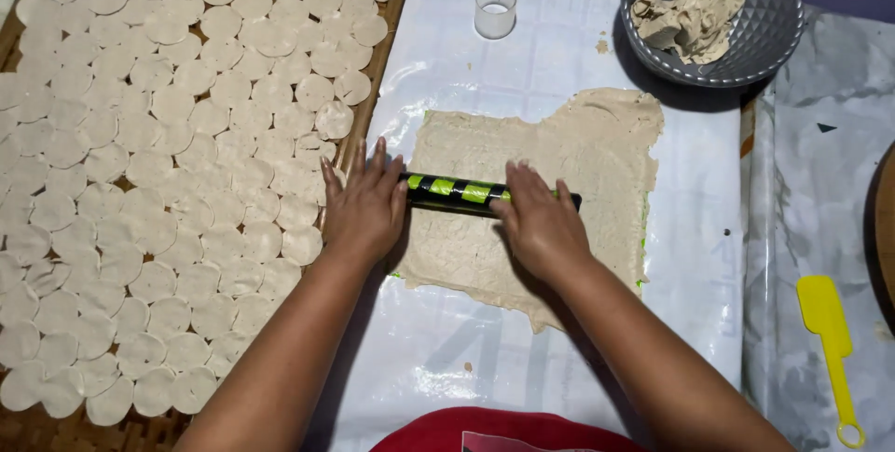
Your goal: Rolling out a flat sheet of dough and using a circular cutter to create uniform dough circles for food preparation.
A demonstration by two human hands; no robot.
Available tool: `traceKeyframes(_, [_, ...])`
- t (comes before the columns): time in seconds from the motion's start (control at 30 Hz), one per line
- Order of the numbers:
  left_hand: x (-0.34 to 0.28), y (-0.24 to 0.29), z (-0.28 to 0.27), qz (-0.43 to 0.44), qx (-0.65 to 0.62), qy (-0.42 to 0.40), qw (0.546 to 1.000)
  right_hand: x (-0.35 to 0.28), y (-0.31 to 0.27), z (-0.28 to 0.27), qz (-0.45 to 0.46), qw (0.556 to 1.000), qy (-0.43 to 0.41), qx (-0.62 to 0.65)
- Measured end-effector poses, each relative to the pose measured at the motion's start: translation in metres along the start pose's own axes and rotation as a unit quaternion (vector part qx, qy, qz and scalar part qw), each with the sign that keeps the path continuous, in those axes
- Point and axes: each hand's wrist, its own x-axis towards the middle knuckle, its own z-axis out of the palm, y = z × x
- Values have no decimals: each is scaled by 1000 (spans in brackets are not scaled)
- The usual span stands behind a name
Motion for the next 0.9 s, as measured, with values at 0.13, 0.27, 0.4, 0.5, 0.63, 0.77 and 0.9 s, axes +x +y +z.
traceKeyframes(0.13, [48,0,4,-47,2,26,999,50,14,-18,61,997,31,43])
traceKeyframes(0.27, [79,-7,41,-2,-36,119,992,61,12,-11,68,995,45,-48])
traceKeyframes(0.4, [51,-7,56,21,-30,67,997,36,6,2,60,995,-19,-81])
traceKeyframes(0.5, [18,-10,56,32,-9,61,998,12,3,11,17,993,6,-113])
traceKeyframes(0.63, [-26,-8,57,36,-5,68,997,-22,-4,18,-19,989,24,-142])
traceKeyframes(0.77, [-72,-7,56,45,-33,91,994,-57,-5,35,-64,986,45,-147])
traceKeyframes(0.9, [-102,-7,51,44,-67,98,992,-77,-6,33,-87,987,24,-131])
